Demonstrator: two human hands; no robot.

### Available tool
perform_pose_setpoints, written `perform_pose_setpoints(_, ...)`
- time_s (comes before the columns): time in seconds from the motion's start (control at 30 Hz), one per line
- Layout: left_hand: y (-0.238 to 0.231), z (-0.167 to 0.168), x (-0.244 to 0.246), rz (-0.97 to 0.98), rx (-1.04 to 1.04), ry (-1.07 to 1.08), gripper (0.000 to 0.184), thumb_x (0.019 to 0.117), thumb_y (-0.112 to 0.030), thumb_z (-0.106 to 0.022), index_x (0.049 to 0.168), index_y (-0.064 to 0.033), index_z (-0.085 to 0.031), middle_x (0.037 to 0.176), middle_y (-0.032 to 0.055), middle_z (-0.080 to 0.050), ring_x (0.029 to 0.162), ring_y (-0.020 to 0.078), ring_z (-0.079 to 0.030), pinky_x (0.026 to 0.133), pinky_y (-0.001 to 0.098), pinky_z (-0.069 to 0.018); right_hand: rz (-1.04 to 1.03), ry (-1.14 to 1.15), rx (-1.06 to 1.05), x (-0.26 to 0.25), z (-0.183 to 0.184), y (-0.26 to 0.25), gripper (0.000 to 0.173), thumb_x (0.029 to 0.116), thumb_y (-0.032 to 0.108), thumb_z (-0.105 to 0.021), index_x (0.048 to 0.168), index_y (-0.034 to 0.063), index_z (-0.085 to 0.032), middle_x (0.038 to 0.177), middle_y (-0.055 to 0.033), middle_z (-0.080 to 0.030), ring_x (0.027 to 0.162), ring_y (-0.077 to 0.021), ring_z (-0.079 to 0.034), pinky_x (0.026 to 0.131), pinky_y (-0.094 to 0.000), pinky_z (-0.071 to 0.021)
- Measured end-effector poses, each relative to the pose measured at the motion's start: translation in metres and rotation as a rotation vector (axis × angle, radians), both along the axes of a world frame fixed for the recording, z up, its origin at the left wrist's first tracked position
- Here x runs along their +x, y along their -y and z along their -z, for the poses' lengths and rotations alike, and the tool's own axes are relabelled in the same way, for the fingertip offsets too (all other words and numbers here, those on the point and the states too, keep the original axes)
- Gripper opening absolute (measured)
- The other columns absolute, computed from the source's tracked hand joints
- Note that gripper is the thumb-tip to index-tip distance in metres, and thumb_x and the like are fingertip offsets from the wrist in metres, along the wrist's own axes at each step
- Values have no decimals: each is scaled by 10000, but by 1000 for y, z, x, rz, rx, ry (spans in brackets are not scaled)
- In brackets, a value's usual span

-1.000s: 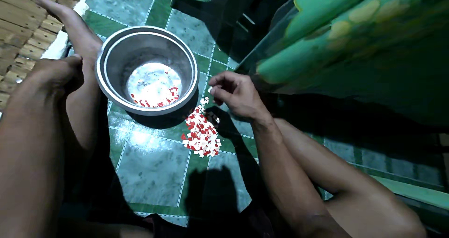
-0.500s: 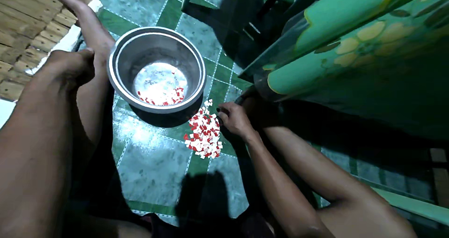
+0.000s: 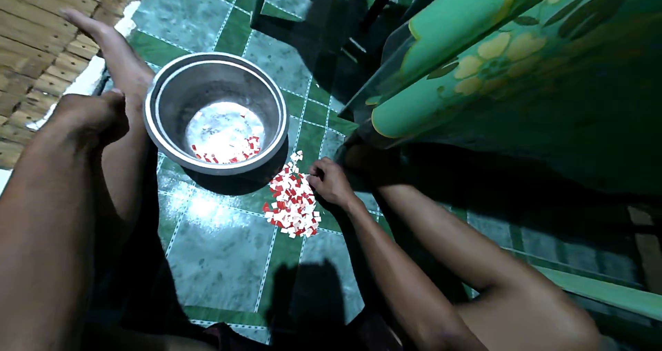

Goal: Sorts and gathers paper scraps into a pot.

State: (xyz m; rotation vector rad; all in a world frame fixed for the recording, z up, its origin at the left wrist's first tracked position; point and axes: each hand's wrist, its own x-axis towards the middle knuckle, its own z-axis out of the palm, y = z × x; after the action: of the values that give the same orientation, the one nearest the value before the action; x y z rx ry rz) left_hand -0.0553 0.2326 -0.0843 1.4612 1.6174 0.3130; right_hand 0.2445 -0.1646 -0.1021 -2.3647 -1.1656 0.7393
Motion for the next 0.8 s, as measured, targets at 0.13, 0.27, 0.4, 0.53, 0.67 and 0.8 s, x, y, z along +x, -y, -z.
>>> perform_pose_setpoints(0.13,6,-7,-1,-15,-8,8,673,883,-643,-613,1209,-55,-601,1045,117,-618,871,211,-594,774,502,-509,95,-92,80,-16,-41,-12,92,921,144,-722,950,62,-693,890,-93,-666,720,-198,-648,667,-419,-582)
perform_pose_setpoints(0.27,10,-11,1,19,10,-38,724,908,-671,-568,1223,-19,-597,1106,174,-620,952,273,-599,825,566,-492,48,-90,403,-40,-97,-36,90,943,132,-698,1008,76,-669,799,-53,-677,586,-147,-630,513,-325,-561)
perform_pose_setpoints(0.4,12,-15,3,3,3,-27,716,910,-653,-579,1233,-14,-600,1121,181,-628,964,279,-614,841,565,-502,-54,-164,718,-47,-121,-83,158,948,50,-677,1094,-8,-687,943,-93,-725,729,-169,-714,637,-338,-645)
perform_pose_setpoints(0.53,8,-12,4,-6,-13,-18,720,905,-644,-595,1237,-5,-610,1135,209,-643,996,323,-635,862,601,-505,4,-10,661,-47,-108,-83,377,1017,190,-650,1382,104,-608,1124,-88,-711,798,-171,-713,641,-330,-630)
perform_pose_setpoints(0.67,1,-6,3,-24,-40,-6,706,895,-646,-606,1223,-22,-615,1097,181,-640,943,287,-631,836,564,-513,188,33,413,-37,-67,-54,310,1042,246,-597,1326,126,-629,1027,-114,-705,730,-221,-688,624,-422,-611)
perform_pose_setpoints(0.8,-2,-2,4,-9,-31,8,700,886,-660,-605,1214,-41,-615,1073,153,-638,912,254,-624,809,540,-516,172,116,99,-28,-23,-47,220,1009,235,-628,1122,81,-737,1042,-121,-727,911,-268,-709,833,-526,-591)
